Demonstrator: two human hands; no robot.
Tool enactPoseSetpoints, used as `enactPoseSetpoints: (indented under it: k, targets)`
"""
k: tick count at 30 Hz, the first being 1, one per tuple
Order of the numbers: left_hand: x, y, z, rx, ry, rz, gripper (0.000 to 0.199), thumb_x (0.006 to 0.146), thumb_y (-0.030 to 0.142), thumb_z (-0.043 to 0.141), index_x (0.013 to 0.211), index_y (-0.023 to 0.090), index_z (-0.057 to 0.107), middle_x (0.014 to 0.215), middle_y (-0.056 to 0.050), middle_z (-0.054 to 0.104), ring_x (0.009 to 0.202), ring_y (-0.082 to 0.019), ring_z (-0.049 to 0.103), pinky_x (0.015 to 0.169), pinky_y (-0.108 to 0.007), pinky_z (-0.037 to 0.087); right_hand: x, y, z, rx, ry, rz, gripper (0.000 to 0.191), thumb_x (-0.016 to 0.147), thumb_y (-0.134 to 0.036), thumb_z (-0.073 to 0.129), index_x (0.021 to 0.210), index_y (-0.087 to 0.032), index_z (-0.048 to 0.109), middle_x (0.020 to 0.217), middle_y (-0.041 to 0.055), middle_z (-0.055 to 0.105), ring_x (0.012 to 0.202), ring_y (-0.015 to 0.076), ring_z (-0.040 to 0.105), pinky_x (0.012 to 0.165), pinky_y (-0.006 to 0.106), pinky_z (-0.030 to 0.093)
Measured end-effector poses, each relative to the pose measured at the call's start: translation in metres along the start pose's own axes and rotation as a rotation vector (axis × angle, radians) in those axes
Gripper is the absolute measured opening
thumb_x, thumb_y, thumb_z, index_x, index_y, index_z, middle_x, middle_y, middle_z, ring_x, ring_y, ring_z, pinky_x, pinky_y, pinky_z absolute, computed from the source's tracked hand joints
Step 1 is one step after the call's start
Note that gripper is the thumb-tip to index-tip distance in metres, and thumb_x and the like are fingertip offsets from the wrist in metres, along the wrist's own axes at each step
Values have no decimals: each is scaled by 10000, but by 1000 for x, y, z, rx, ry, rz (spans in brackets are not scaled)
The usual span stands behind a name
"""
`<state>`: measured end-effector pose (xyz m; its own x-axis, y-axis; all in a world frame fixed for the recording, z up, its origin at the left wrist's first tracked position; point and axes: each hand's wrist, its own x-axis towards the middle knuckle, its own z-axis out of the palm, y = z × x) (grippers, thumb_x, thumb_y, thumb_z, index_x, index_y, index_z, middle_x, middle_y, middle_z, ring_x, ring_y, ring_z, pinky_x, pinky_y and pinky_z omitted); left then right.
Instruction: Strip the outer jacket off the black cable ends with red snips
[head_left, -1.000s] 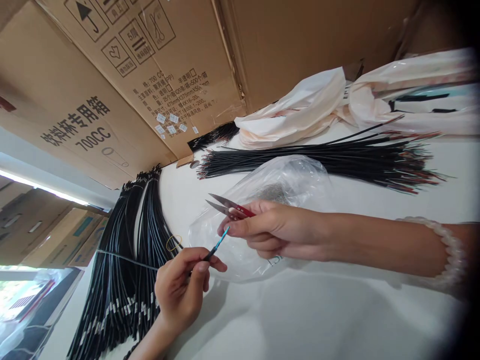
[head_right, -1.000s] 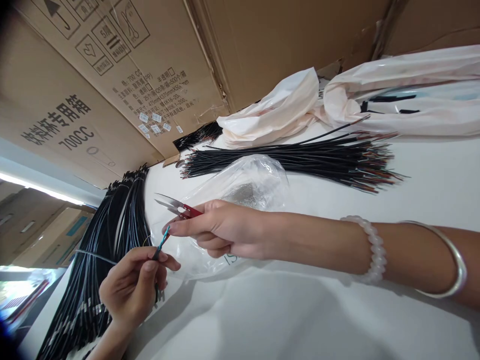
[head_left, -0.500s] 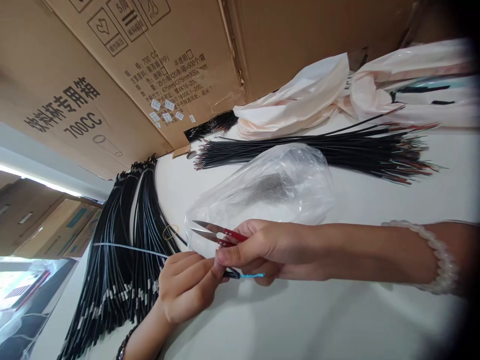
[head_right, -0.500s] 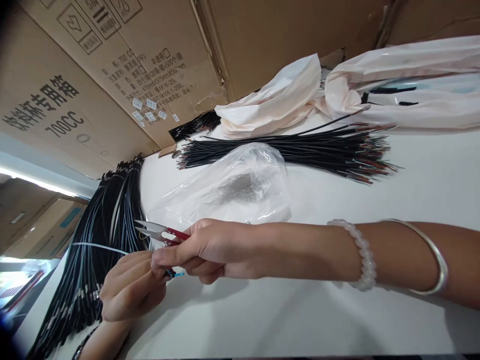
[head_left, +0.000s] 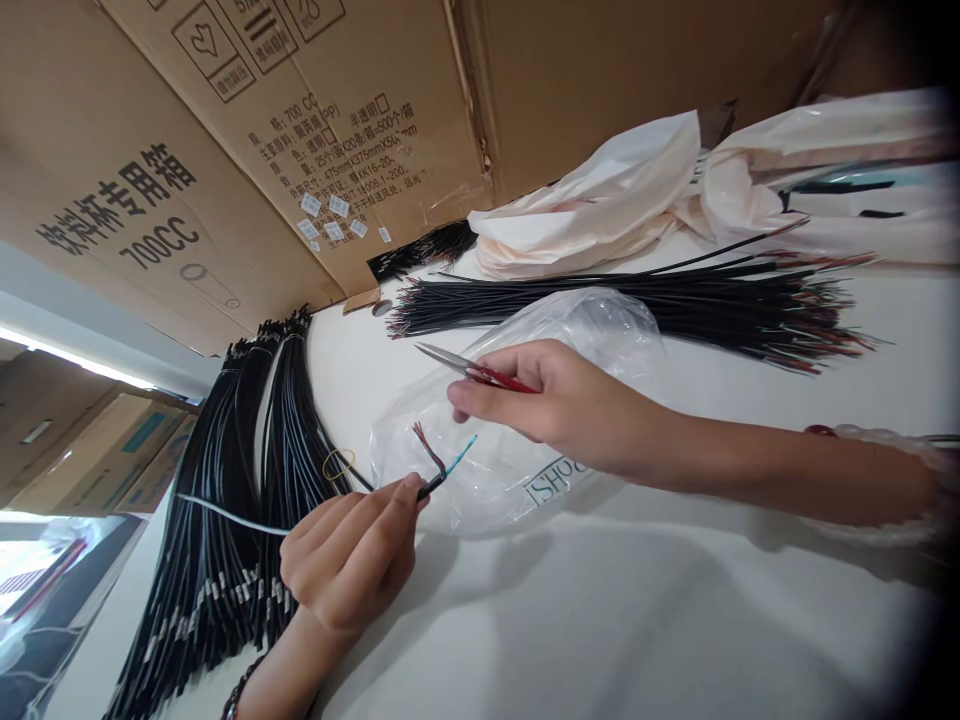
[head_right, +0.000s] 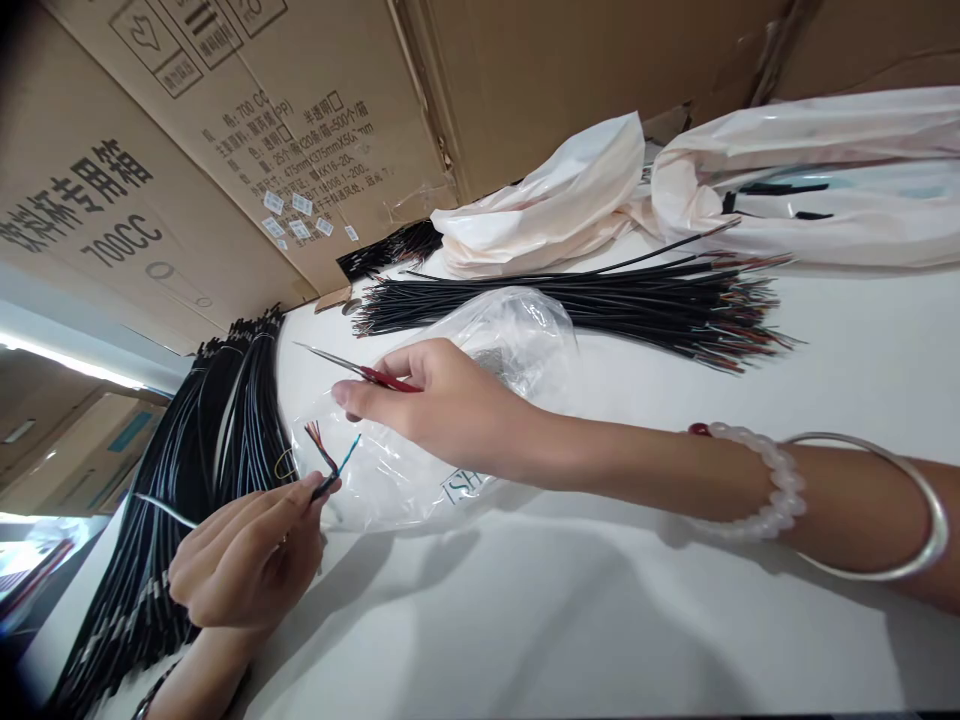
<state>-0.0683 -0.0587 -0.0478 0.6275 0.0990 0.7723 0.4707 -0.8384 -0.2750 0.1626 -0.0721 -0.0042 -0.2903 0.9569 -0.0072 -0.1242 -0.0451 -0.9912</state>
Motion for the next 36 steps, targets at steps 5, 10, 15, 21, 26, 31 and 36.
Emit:
enactPoseSetpoints:
  k: [5,10,15,21,26,31,36]
  targets:
    - [0,0,2,-23,2,-70,167,789,64,678,948,111,668,675,-35,730,531,-120,660,508,-214,502,-6,0,4,-60,-28,0,289,789,-400,723,689,-168,584,566,-69,372,521,62,285,457,243,187]
    - [-1,6,0,-33,2,-195,124,783,78,690,898,123,681,667,-13,726,474,-88,622,500,-187,495,-9,-4,7,-41,21,-30,192,777,-239,736,663,-161,602,526,-89,399,485,40,288,451,220,217]
    - [-10,10,1,4,46,-381,137,784,111,705,914,152,686,708,-5,752,472,-93,626,483,-198,488,-12,-10,11,-21,9,113,139,730,-157,759,750,-172,623,498,-99,450,423,34,306,389,214,183]
    - [-11,17,3,-105,57,-578,86,842,157,653,925,171,673,692,24,748,477,-83,625,478,-190,477,-11,-9,12,30,-20,160,139,721,-93,745,729,-166,627,486,-107,449,426,26,304,390,199,187]
    - [-5,18,0,-185,28,-626,81,851,118,627,902,168,666,711,27,743,471,-60,596,459,-173,445,-9,-4,11,-55,-1,89,141,753,-156,728,724,-176,592,521,-90,487,447,39,339,409,203,227]
    - [-3,13,0,-152,20,-499,140,811,81,671,935,146,676,700,15,739,546,-68,642,525,-156,478,-11,-8,1,-396,30,-128,201,795,-383,694,790,-212,590,673,-31,611,555,90,491,472,220,319]
    - [-2,12,2,-132,29,-503,122,806,70,674,910,134,672,651,27,719,445,-20,546,489,-126,435,-16,-21,-11,-872,171,-469,293,931,-505,502,979,-225,573,577,-59,552,464,82,441,455,236,261]
